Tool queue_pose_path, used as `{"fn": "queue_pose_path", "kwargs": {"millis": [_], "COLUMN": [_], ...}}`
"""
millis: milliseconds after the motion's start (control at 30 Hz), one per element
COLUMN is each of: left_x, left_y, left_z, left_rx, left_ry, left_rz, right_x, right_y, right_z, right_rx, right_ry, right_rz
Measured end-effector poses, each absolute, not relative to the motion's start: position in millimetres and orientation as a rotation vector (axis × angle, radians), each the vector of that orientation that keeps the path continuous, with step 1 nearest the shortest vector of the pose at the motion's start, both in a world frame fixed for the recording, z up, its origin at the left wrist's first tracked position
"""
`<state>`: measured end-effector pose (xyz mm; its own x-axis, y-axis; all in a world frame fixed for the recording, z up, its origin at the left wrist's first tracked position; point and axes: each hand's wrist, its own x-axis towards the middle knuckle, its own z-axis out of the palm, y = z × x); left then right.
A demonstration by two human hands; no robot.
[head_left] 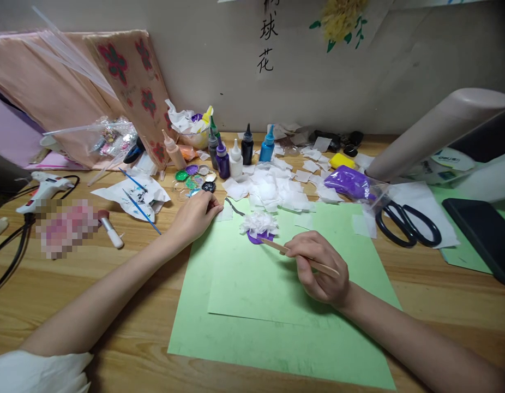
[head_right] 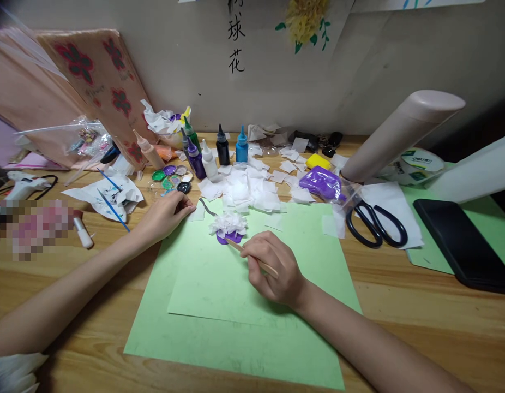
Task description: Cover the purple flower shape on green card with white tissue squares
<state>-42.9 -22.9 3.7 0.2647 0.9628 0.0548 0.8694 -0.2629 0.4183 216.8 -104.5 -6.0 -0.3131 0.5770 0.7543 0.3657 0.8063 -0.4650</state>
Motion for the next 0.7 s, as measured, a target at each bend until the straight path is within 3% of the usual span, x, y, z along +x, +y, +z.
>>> {"fn": "queue_pose_path", "kwargs": {"millis": [267, 567, 700], "left_x": [-37.5, -24.4, -8.6], "left_y": [-25.4, -42.9, -57.9], "left_z": [18.1, 47.7, 36.0], "left_rx": [2.207, 1.705, 1.791], "left_ry": [1.611, 0.949, 0.989], "left_rz": [0.502, 0.487, 0.476], "right_x": [216.9, 215.9, 215.3], "right_y": [-103.3, -99.5, -98.6], "right_z": [-10.3, -12.9, -11.0], "right_rx": [-0.773, -0.85, -0.89], "right_ry": [-1.9, -1.892, -1.89], "right_rz": [0.287, 0.438, 0.406]}}
